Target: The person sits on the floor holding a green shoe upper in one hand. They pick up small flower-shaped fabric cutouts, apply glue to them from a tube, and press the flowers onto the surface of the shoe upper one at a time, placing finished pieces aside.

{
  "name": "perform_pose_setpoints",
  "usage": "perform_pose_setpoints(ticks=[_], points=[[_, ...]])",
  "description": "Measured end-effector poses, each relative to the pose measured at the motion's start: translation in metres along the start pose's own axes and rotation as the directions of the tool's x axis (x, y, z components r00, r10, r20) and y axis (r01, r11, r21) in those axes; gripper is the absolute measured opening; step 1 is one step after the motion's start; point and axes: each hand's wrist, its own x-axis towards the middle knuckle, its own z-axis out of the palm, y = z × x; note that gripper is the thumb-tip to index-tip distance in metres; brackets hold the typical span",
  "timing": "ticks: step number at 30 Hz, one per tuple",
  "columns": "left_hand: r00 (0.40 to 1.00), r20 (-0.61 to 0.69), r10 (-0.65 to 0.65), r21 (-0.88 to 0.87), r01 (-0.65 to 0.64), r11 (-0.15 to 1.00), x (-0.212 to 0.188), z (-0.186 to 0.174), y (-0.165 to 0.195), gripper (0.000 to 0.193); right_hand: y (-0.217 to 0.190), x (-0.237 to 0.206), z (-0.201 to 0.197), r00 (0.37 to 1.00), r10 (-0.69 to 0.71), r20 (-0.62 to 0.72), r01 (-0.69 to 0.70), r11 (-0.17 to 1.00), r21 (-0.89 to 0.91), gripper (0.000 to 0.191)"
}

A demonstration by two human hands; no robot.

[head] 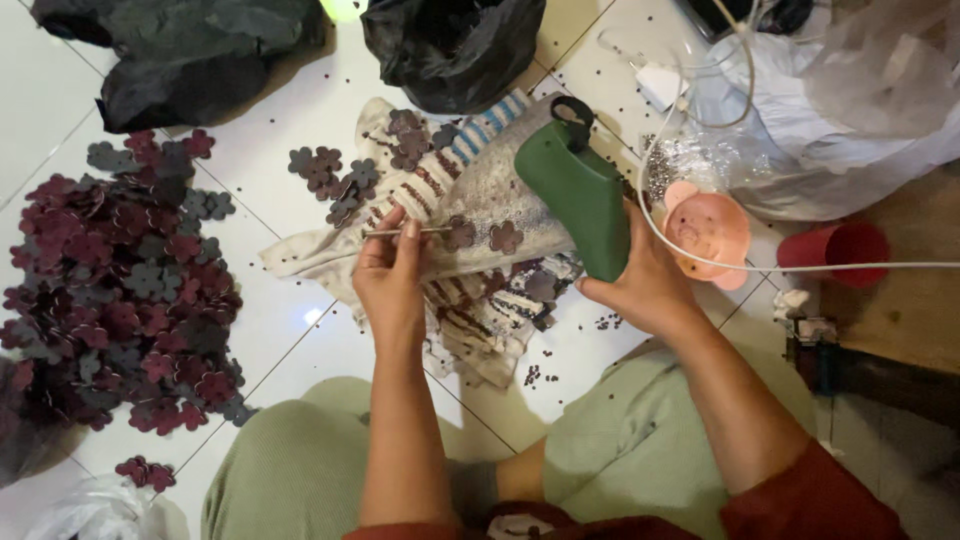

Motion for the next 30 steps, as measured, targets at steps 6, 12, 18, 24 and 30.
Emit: perform_pose_setpoints(ticks=[6,12,18,24,30], points=[[1.000,-0.022,-0.018,0.027,0.019,0.999,0.008,-0.007,-0.013,0.032,-0.003,0.008,0.009,0.994,-0.103,-0.032,0.101,0.994,-0.050,0.123],[0.991,-0.004,0.132,0.057,-0.132,0.990,0.018,-0.007,-0.027,0.018,-0.002,0.015,0.014,0.989,-0.133,-0.058,0.130,0.990,-0.047,0.117],[0.994,-0.025,0.103,0.177,-0.097,0.979,0.014,-0.001,-0.025,0.020,-0.009,0.017,0.009,0.982,-0.186,-0.018,0.186,0.982,0.010,0.111],[0.988,-0.007,0.157,0.177,-0.153,0.972,0.012,0.003,-0.022,0.015,-0.008,0.015,0.007,0.992,-0.126,-0.015,0.126,0.992,0.019,0.120],[0.988,-0.023,0.154,0.235,-0.144,0.961,0.011,0.005,-0.021,0.018,-0.010,0.015,0.005,0.985,-0.170,-0.025,0.171,0.985,0.040,0.118]])
